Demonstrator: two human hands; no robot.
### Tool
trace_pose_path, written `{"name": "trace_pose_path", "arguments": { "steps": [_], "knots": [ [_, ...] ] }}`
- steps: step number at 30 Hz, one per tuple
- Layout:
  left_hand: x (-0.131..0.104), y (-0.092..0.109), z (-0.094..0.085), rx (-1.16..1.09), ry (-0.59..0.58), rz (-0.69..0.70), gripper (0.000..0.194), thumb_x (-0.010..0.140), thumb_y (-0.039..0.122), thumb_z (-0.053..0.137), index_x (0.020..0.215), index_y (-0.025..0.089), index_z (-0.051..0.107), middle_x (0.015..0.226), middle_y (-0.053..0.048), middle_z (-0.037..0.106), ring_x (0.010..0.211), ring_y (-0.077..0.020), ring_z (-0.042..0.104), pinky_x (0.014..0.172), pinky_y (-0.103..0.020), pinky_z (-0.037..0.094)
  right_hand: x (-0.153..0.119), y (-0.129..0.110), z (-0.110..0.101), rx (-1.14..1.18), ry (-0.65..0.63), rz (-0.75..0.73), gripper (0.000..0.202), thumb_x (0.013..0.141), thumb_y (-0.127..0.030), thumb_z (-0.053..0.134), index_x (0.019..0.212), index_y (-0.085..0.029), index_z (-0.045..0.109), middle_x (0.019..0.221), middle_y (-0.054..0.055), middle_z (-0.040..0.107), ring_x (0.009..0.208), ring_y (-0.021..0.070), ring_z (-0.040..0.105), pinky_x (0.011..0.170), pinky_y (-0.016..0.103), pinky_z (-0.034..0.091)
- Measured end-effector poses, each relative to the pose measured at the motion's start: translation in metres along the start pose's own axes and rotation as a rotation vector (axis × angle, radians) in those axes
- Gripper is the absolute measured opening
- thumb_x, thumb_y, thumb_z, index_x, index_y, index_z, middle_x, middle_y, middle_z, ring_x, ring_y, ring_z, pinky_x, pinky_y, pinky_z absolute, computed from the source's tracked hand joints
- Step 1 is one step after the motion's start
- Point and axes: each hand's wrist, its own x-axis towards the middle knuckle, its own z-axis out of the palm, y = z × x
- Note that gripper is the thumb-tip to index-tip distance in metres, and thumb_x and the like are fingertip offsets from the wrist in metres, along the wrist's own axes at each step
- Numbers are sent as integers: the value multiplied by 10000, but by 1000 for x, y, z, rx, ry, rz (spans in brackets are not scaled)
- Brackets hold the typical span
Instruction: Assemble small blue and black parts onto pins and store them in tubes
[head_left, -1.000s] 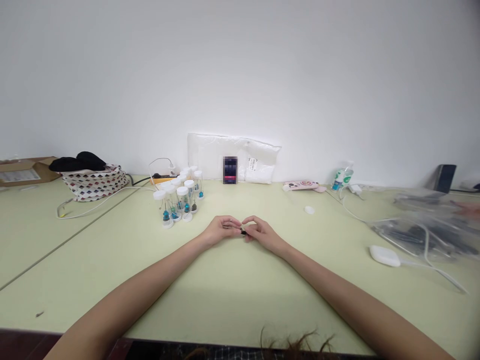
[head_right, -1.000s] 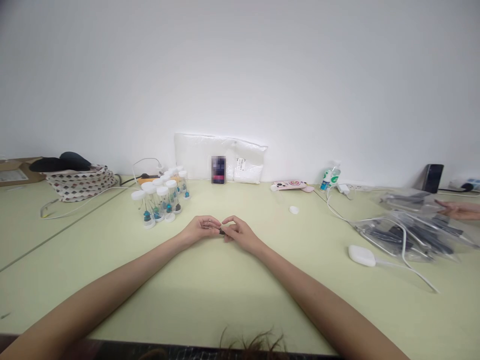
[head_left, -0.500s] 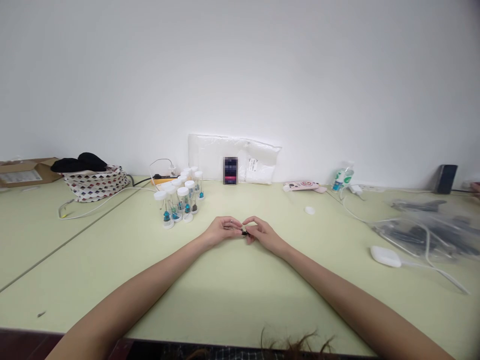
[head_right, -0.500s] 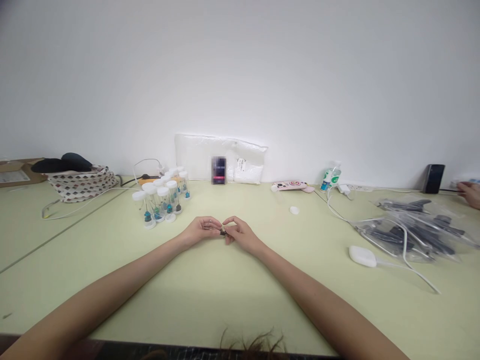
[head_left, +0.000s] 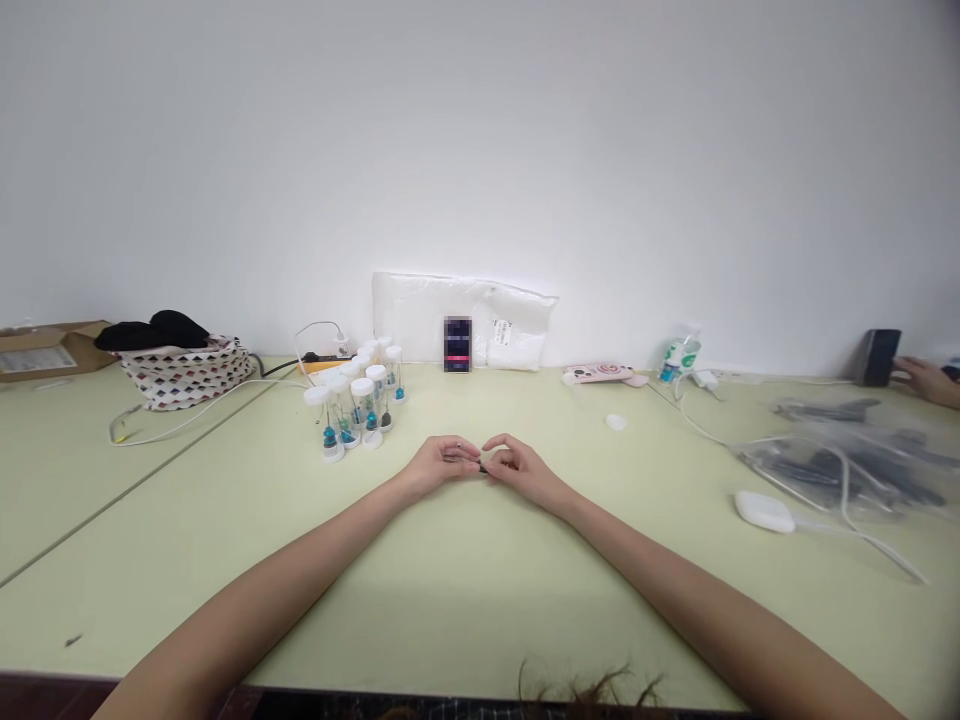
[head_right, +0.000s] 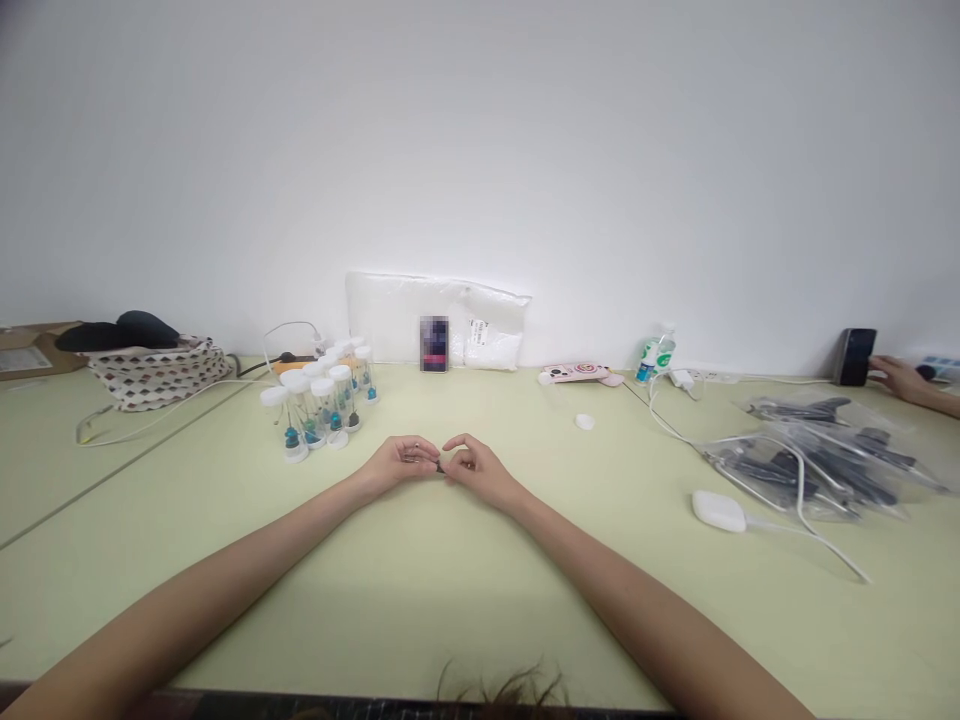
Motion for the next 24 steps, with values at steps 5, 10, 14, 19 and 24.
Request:
{"name": "trace_pose_path", "arguments": {
  "steps": [5, 10, 14, 19, 24],
  "knots": [
    [-2, 4, 2, 9, -17, 5, 314, 589, 293, 707, 843, 130, 619, 815, -74, 651, 779, -167, 595, 737, -294, 442, 0, 0, 0, -6, 12, 12, 374, 757, -484, 504, 1001, -203, 471, 669, -3, 578, 659, 145, 550, 648, 276, 405],
    [-2, 4, 2, 8, -25, 11, 317, 593, 293, 703, 850, 128, 617, 849, -83, 649, 794, -174, 596, 733, -296, 444, 0, 0, 0, 8, -9, 11, 363, 781, -489, 466, 999, -198, 469, 615, -14, 562, 632, 140, 545, 646, 278, 403],
    [-1, 4, 2, 7, -14, 7, 312, 594, 282, 704, 851, 128, 616, 849, -81, 646, 787, -167, 595, 735, -290, 446, 0, 0, 0, 20, 0, -9, 351, 772, -470, 495, 999, -204, 465, 655, -12, 564, 652, 137, 545, 648, 268, 401],
    [-2, 4, 2, 0, -34, 7, 326, 590, 287, 706, 858, 127, 614, 837, -81, 648, 801, -177, 597, 752, -305, 446, 0, 0, 0, 4, -28, 8, 351, 788, -483, 456, 993, -198, 477, 598, -16, 558, 633, 141, 541, 641, 273, 395],
    [-1, 3, 2, 14, 3, 5, 320, 582, 289, 712, 845, 132, 620, 854, -79, 644, 784, -166, 593, 726, -284, 448, 0, 1, 0, -37, 21, -20, 380, 738, -478, 533, 1000, -208, 474, 666, -12, 557, 653, 138, 529, 621, 259, 392]
  ]
}}
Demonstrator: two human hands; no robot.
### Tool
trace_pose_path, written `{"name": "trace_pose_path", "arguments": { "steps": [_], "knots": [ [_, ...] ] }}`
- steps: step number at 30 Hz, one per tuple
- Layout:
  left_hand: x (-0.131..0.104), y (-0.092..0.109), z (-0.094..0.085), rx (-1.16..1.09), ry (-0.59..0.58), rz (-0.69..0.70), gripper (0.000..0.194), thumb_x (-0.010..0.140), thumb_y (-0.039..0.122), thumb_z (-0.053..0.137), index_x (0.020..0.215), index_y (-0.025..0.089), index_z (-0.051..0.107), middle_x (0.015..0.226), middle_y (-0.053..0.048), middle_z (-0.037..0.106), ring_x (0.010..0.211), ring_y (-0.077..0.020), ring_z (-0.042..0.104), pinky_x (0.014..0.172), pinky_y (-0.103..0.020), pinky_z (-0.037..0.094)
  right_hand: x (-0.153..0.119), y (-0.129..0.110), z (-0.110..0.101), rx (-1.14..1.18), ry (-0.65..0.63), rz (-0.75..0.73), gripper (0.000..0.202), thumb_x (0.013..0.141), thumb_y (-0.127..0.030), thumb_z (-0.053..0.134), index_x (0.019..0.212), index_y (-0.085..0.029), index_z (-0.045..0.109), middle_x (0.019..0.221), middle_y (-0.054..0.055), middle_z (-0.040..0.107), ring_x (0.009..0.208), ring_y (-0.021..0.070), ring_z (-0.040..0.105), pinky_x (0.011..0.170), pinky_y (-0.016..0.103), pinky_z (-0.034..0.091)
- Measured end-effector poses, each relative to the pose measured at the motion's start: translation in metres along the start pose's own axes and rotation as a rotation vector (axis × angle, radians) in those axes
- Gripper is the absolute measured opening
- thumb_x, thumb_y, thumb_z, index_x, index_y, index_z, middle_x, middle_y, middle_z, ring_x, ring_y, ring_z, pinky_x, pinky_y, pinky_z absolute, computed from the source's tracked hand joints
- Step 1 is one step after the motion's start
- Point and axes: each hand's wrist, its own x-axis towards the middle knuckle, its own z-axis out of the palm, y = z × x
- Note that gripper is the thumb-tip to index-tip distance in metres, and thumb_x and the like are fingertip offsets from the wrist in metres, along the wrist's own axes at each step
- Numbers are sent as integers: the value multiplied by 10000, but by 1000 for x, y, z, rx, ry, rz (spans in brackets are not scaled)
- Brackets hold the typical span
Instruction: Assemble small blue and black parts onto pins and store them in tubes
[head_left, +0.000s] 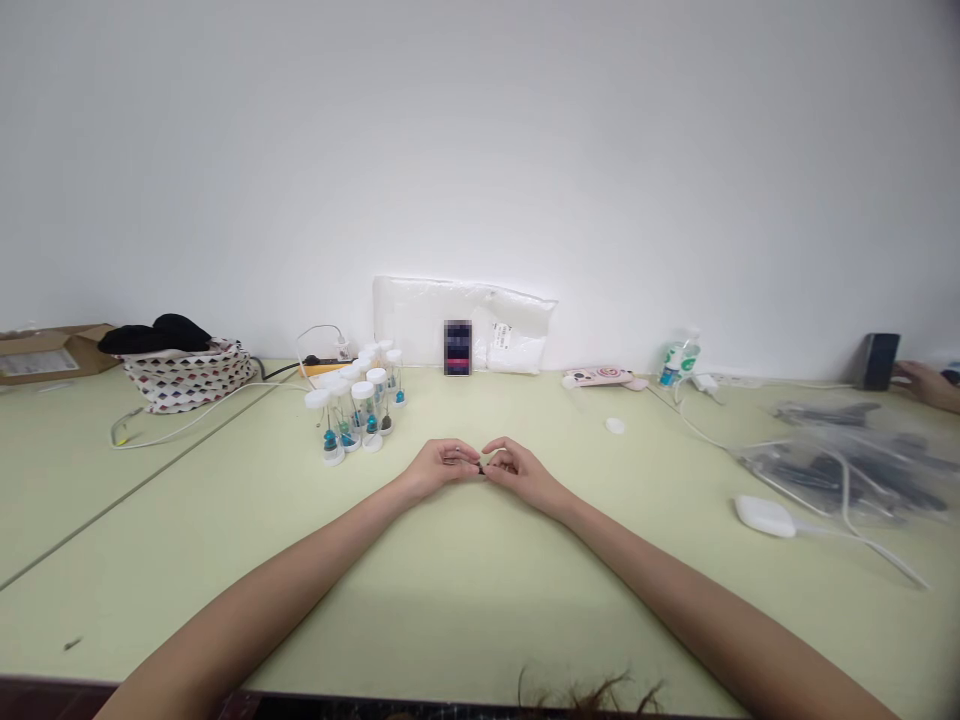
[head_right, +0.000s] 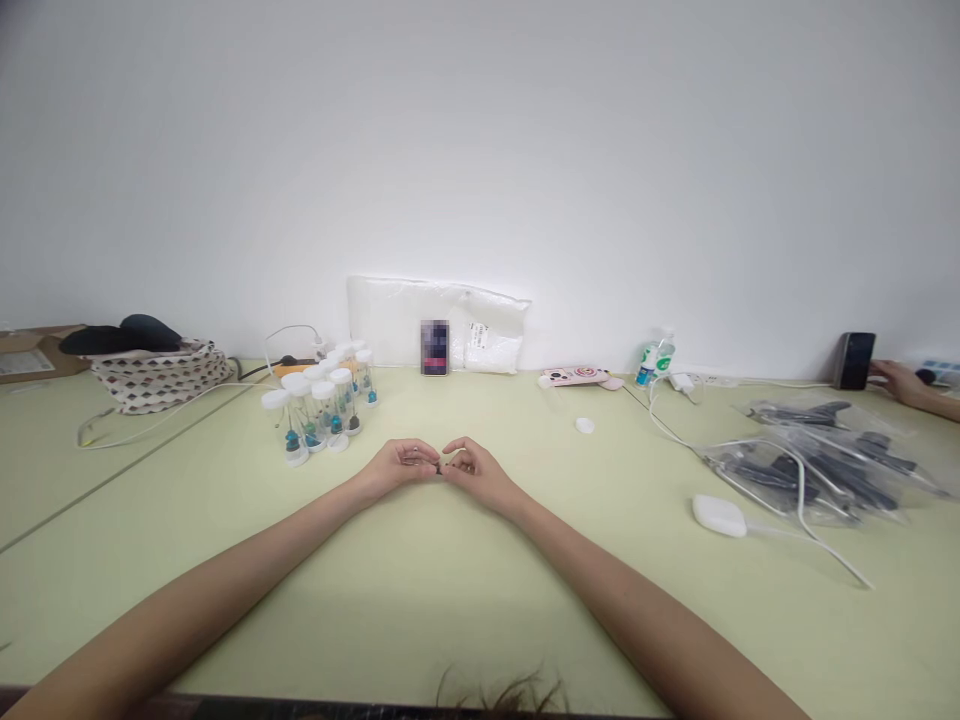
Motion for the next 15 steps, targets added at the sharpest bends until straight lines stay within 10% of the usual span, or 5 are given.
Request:
{"name": "trace_pose_path", "arguments": {
  "steps": [15],
  "knots": [
    [0, -1, -1, -10, -33, 8, 310, 599, 267, 705, 861, 130, 612, 848, -79, 642, 806, -164, 590, 745, -286, 444, 0, -1, -1, 25, -41, 28, 340, 813, -476, 416, 993, -193, 472, 600, -12, 552, 636, 143, 542, 650, 272, 391]
  ]
}}
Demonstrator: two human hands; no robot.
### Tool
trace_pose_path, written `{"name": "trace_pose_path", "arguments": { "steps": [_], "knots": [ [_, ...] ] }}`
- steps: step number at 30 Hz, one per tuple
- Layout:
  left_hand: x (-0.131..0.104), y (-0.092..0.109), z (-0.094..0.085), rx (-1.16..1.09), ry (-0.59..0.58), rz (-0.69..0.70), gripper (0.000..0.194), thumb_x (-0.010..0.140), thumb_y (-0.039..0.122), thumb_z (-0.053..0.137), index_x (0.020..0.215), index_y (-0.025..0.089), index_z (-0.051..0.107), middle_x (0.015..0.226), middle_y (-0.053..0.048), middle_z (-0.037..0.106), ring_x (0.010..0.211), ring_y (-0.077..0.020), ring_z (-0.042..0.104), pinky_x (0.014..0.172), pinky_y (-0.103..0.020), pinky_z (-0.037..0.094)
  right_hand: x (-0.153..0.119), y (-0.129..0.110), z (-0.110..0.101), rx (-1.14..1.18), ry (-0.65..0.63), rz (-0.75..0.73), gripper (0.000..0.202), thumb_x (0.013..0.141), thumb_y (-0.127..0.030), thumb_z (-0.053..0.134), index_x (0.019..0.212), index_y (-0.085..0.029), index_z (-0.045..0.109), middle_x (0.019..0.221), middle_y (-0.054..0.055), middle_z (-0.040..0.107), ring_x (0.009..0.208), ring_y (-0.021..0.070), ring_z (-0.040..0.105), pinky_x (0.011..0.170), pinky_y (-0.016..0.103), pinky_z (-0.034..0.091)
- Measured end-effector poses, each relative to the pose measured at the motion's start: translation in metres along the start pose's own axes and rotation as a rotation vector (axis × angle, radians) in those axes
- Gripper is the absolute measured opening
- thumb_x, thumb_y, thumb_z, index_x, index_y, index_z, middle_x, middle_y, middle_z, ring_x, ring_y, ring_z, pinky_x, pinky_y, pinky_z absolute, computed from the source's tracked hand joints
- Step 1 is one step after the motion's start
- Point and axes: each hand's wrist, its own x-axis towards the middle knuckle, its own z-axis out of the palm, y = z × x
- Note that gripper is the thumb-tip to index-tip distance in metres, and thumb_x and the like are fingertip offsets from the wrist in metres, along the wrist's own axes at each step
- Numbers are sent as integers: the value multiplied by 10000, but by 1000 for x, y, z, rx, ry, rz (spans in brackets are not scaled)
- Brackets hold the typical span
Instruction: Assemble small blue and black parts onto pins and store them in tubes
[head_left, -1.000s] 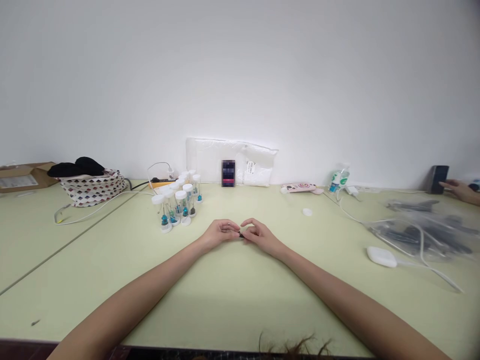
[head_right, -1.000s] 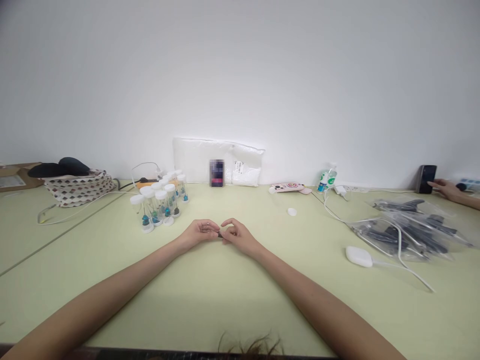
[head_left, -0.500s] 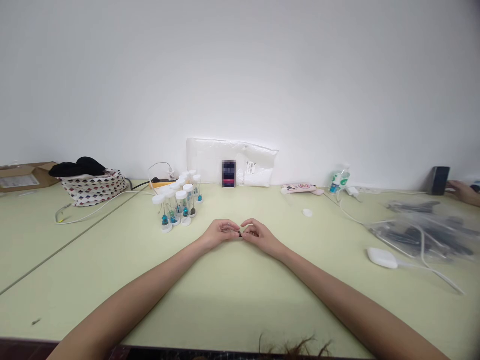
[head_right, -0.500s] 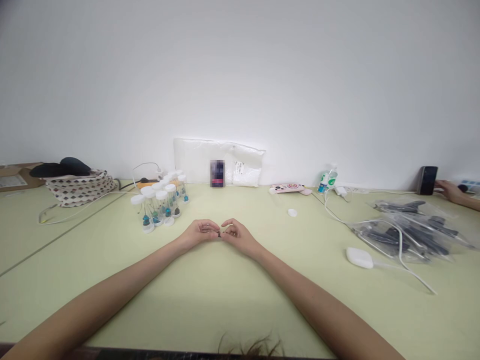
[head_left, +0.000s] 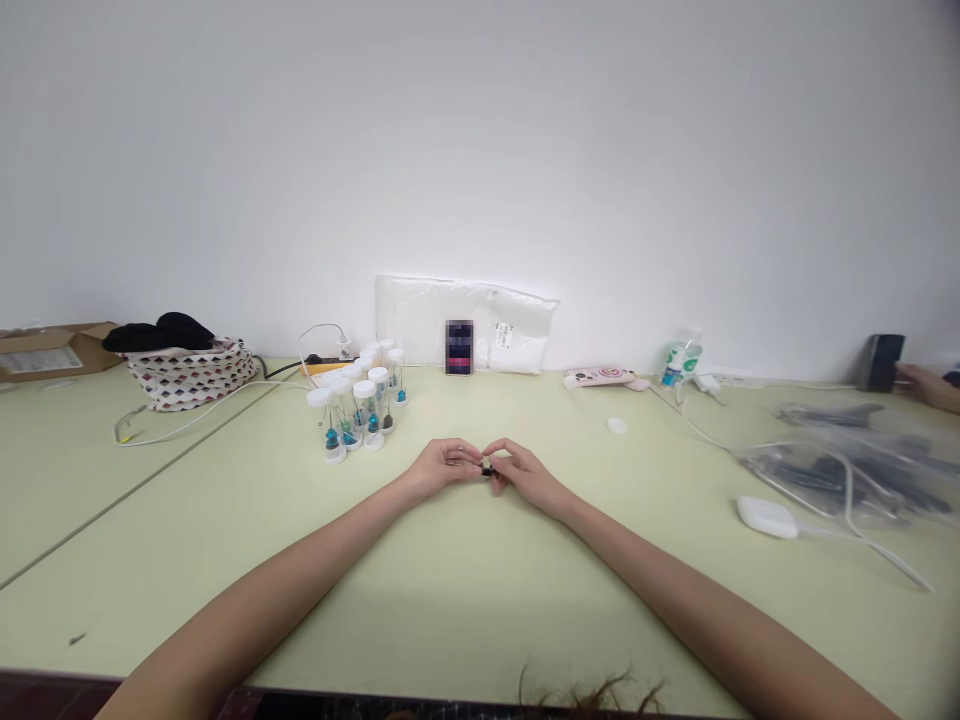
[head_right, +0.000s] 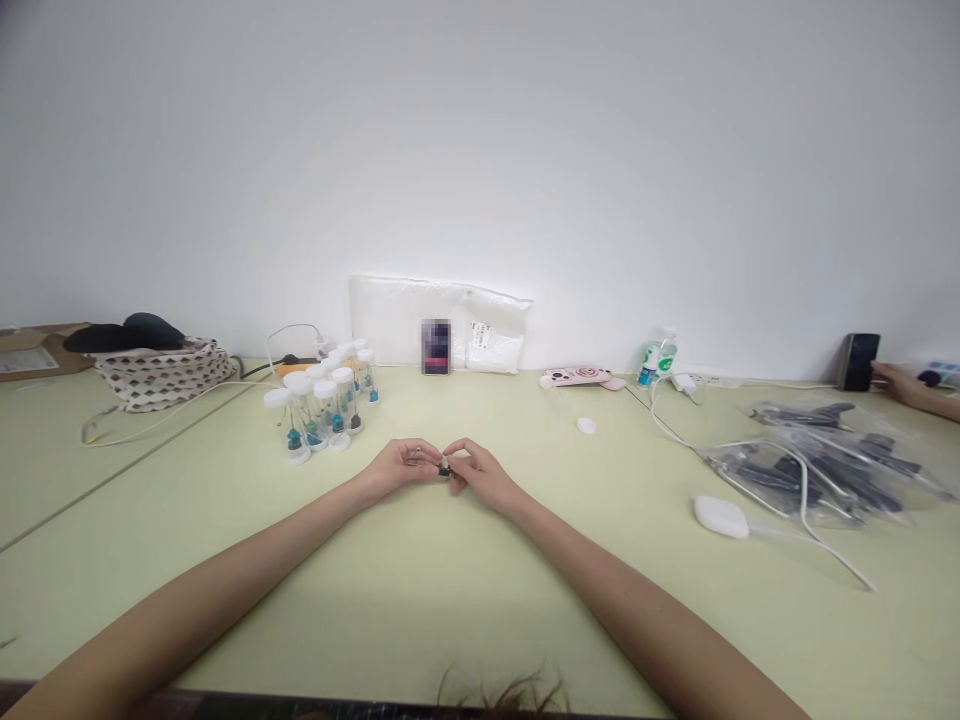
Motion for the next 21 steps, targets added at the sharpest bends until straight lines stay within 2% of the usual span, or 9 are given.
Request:
{"name": "trace_pose_path", "arguments": {
  "steps": [4, 8, 12, 17, 21],
  "knots": [
    [0, 0, 0, -1, 31, -13, 318, 587, 273, 712, 856, 132, 615, 849, -76, 643, 785, -163, 594, 727, -283, 448, 0, 1, 0, -21, 26, -42, 338, 773, -456, 501, 995, -204, 470, 667, -10, 562, 675, 141, 534, 638, 252, 378],
    [1, -2, 0, -10, -7, 0, 322, 586, 271, 712, 859, 131, 616, 836, -76, 651, 810, -173, 596, 759, -299, 441, 1, 2, 0, 7, -19, -9, 329, 817, -465, 419, 999, -195, 467, 612, -13, 558, 645, 140, 537, 648, 264, 382],
    [1, -2, 0, -5, 29, 0, 315, 580, 259, 717, 850, 130, 619, 836, -68, 645, 790, -161, 594, 746, -289, 444, 0, 1, 0, -18, 20, -33, 355, 763, -466, 512, 998, -203, 469, 677, -5, 578, 680, 142, 530, 634, 251, 373],
    [0, 0, 0, -11, -2, -4, 319, 591, 267, 709, 863, 130, 615, 825, -74, 652, 805, -170, 595, 754, -294, 439, 0, 0, 0, 23, -11, -6, 339, 798, -478, 443, 993, -203, 475, 616, -15, 562, 645, 138, 535, 658, 270, 380],
    [0, 0, 0, -3, 39, -12, 313, 583, 271, 713, 847, 132, 620, 843, -73, 647, 781, -164, 595, 725, -285, 445, 0, 0, 0, -14, 27, -60, 360, 729, -443, 563, 991, -211, 476, 686, -15, 554, 656, 129, 513, 615, 243, 362]
  ]
}}
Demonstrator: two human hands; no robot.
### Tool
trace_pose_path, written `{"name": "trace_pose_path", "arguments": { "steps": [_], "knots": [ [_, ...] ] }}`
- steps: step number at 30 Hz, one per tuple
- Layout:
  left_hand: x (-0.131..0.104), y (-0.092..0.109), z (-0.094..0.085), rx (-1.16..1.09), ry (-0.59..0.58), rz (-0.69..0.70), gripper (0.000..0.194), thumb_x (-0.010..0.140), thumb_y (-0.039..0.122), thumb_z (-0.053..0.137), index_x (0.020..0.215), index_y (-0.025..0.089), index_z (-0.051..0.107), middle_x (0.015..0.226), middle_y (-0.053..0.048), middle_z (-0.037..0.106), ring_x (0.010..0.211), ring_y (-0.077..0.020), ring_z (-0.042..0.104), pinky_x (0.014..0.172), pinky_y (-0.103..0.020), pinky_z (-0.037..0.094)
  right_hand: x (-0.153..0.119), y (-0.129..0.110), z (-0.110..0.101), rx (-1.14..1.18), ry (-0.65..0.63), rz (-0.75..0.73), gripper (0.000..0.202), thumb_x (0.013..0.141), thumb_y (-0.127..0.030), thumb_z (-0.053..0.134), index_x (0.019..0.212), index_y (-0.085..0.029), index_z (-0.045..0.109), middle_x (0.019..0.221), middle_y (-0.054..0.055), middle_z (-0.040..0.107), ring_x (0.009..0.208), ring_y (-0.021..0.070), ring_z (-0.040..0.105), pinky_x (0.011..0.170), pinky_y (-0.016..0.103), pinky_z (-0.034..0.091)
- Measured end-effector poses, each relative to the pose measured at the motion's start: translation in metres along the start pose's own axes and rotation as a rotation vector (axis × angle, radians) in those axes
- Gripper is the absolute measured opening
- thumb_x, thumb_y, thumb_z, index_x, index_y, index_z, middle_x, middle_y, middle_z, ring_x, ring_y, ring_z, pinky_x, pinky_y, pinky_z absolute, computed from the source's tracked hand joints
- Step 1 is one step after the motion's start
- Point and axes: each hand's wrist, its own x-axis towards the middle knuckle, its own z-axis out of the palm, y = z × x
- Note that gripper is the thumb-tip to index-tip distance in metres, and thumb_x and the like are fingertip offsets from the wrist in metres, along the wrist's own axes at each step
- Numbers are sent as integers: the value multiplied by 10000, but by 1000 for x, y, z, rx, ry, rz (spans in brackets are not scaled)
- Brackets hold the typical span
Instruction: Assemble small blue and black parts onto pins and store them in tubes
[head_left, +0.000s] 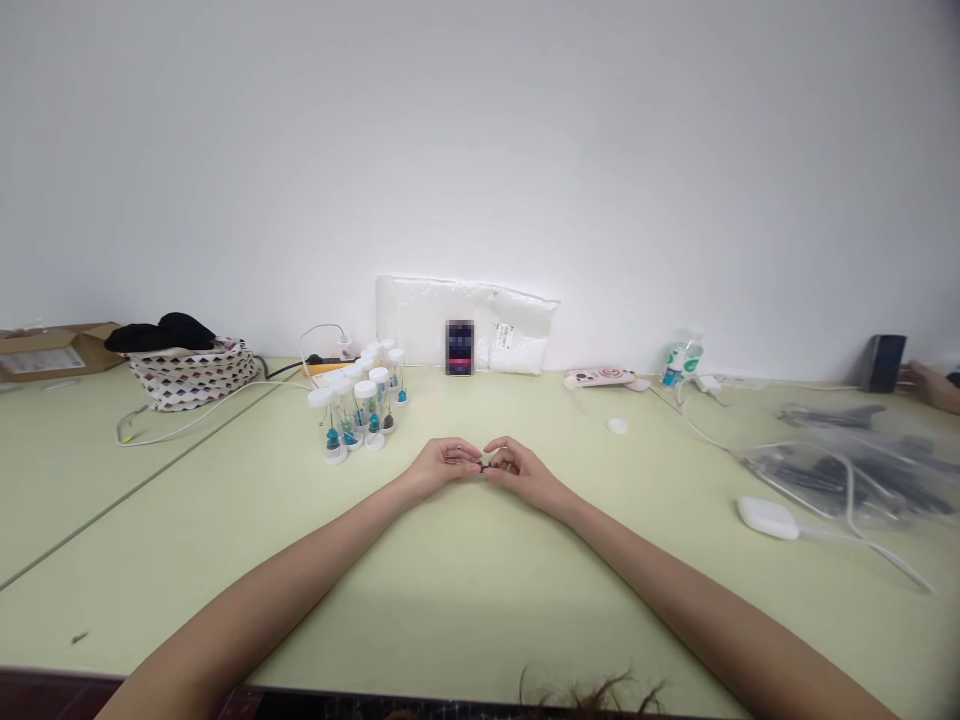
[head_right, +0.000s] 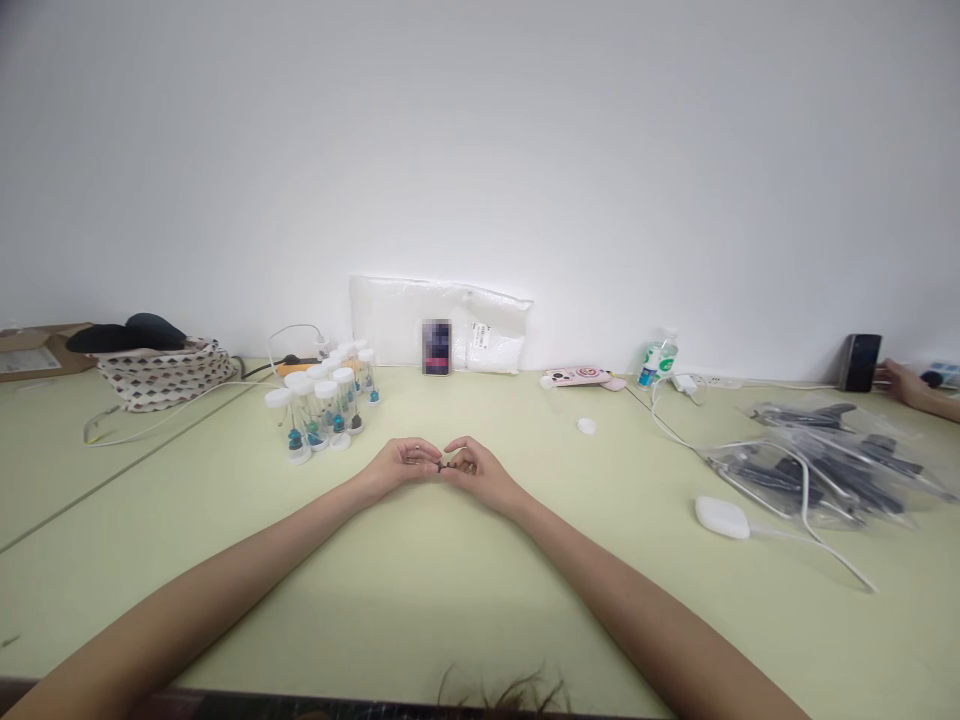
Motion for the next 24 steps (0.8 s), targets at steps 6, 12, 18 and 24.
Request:
{"name": "trace_pose_path", "arguments": {
  "steps": [6, 12, 18, 24],
  "knots": [
    [0, 0, 0, -5, -19, 2, 322, 586, 273, 712, 860, 134, 617, 835, -74, 648, 802, -171, 595, 733, -288, 444, 1, 2, 0, 2, -23, 32, 334, 800, -472, 446, 988, -197, 477, 641, -6, 558, 657, 138, 520, 633, 260, 368],
    [0, 0, 0, 1, -26, 3, 321, 585, 274, 712, 855, 131, 616, 843, -78, 646, 801, -170, 594, 744, -298, 447, 2, 4, 0, 37, -35, 42, 349, 779, -479, 477, 989, -200, 473, 654, -10, 557, 655, 138, 533, 648, 270, 386],
    [0, 0, -1, 9, -2, 10, 316, 583, 266, 714, 851, 129, 618, 856, -78, 639, 796, -162, 590, 747, -290, 447, 2, 4, 0, 3, 10, 16, 374, 733, -463, 550, 992, -207, 469, 700, -6, 569, 654, 130, 518, 618, 251, 373],
    [-1, 1, -1, 4, -36, 13, 315, 590, 265, 710, 858, 130, 616, 841, -75, 643, 805, -164, 591, 760, -297, 444, 2, 4, 1, 16, -28, 52, 347, 787, -478, 461, 998, -202, 464, 626, -12, 559, 631, 132, 523, 627, 260, 375]
  ]
}}
